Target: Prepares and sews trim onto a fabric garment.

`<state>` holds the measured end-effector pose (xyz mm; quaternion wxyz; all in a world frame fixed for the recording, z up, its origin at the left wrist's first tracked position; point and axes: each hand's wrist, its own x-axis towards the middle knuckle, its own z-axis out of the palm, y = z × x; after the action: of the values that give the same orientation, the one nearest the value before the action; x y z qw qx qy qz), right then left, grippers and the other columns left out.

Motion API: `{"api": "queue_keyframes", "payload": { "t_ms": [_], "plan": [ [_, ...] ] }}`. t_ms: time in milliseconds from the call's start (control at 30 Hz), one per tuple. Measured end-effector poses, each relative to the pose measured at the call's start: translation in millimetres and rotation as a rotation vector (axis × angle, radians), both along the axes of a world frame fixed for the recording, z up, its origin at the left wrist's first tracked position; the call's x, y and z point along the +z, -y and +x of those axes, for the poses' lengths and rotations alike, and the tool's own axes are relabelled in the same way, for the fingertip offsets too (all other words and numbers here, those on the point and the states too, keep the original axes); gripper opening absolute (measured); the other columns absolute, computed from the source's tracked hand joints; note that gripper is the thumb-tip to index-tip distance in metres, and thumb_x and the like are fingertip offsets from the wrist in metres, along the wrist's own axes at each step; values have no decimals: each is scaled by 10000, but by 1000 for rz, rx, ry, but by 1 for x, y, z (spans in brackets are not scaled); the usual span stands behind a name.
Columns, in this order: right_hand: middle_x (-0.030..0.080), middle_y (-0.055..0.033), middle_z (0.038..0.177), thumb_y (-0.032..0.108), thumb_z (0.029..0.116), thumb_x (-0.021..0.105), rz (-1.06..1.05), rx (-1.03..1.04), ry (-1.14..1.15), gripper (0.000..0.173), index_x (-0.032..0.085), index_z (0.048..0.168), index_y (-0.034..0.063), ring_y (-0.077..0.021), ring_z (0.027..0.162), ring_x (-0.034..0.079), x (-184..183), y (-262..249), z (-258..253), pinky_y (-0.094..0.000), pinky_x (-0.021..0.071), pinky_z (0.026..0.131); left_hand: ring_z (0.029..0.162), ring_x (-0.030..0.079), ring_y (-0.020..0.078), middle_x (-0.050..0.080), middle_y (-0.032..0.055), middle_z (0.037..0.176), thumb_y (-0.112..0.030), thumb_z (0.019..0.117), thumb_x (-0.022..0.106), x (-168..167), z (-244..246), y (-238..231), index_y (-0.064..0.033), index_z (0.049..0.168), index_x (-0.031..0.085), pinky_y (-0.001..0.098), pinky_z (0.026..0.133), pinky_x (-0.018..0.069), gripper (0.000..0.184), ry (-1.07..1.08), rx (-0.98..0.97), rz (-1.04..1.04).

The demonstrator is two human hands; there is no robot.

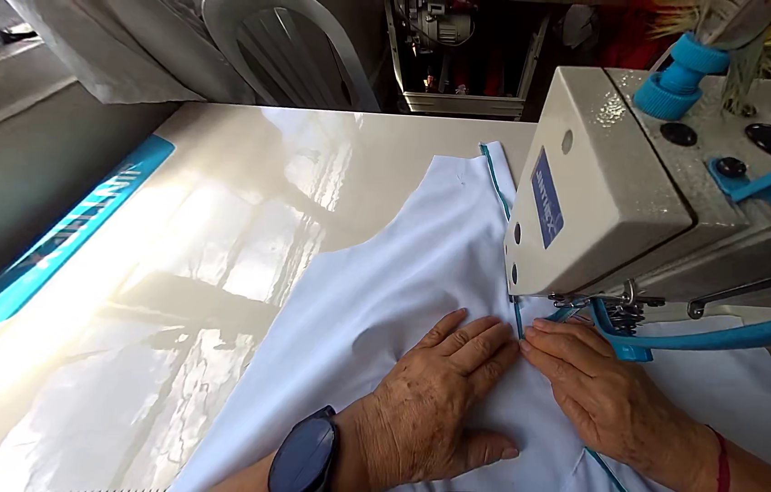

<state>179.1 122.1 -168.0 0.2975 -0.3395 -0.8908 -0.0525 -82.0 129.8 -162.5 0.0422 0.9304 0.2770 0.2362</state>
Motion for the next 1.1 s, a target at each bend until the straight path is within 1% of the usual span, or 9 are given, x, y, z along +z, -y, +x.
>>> {"api": "queue_keyframes", "payload": {
  "t_ms": [133, 267, 400, 433, 500, 600, 700, 800, 1100],
  "plan": [
    [751, -38, 1204, 110, 999, 406, -11, -12, 7, 379, 739, 1180, 124, -196, 1204, 652, 0, -3, 0, -378, 436, 1047, 1376, 546, 233, 618, 82, 1437, -686, 983, 386, 0, -1, -7, -108, 1386, 625, 456, 1160, 393, 744, 7, -16, 7],
    [773, -43, 1124, 129, 975, 434, 19, -47, -22, 377, 778, 1130, 128, -214, 1151, 691, -8, -19, -4, -384, 525, 964, 1366, 555, 206, 647, 61, 1395, -659, 985, 408, 3, -5, -32, -131, 1357, 657, 456, 1156, 405, 693, -1, -54, 1],
    [768, -52, 1152, 136, 976, 430, 16, -44, -23, 391, 776, 1156, 127, -213, 1200, 673, -9, -21, -4, -377, 503, 1021, 1380, 542, 208, 629, 57, 1423, -601, 1017, 383, 7, -7, -35, -129, 1358, 656, 476, 1157, 396, 643, -64, -67, 32],
    [764, -55, 1164, 135, 981, 429, 11, -41, -22, 390, 771, 1166, 124, -210, 1210, 667, -8, -21, -4, -372, 496, 1030, 1374, 551, 216, 625, 61, 1430, -576, 1031, 369, 10, -5, -29, -119, 1359, 652, 490, 1137, 418, 630, -98, -40, 52],
    [763, -63, 1163, 128, 981, 429, 19, -25, -37, 388, 768, 1167, 111, -210, 1206, 666, -10, -24, -4, -353, 487, 1042, 1319, 605, 244, 640, 96, 1410, -537, 1007, 418, 15, 8, -9, -73, 1321, 666, 496, 1063, 491, 612, -116, 34, 78],
    [759, -73, 1175, 125, 986, 433, 13, 26, -60, 385, 765, 1176, 95, -207, 1214, 661, -12, -28, 0, -334, 475, 1058, 1295, 624, 258, 643, 121, 1403, -643, 942, 450, 11, 28, 16, -23, 1352, 642, 503, 1046, 499, 768, -63, 223, 25],
    [768, -56, 1158, 126, 979, 458, -15, 72, -84, 358, 785, 1125, 114, -178, 1217, 667, -11, -36, 9, -302, 482, 1062, 1307, 611, 249, 643, 97, 1408, -693, 963, 374, -1, 36, 21, -50, 1350, 655, 497, 1085, 461, 802, -18, 318, 47],
    [774, -67, 1122, 95, 972, 469, 22, 85, -96, 341, 793, 1077, 106, -180, 1189, 679, -12, -39, 12, -300, 489, 1052, 1315, 603, 237, 643, 90, 1407, -701, 967, 358, -3, 35, 20, -69, 1345, 665, 477, 1100, 449, 797, -18, 314, 57],
    [764, -71, 1161, 74, 974, 444, 72, 70, -40, 368, 773, 1137, 109, -193, 1192, 675, -12, -36, 9, -322, 491, 1033, 1349, 576, 239, 633, 94, 1421, -693, 962, 390, -2, 31, 18, -66, 1350, 661, 479, 1125, 428, 786, -1, 279, 26]
  ]
}}
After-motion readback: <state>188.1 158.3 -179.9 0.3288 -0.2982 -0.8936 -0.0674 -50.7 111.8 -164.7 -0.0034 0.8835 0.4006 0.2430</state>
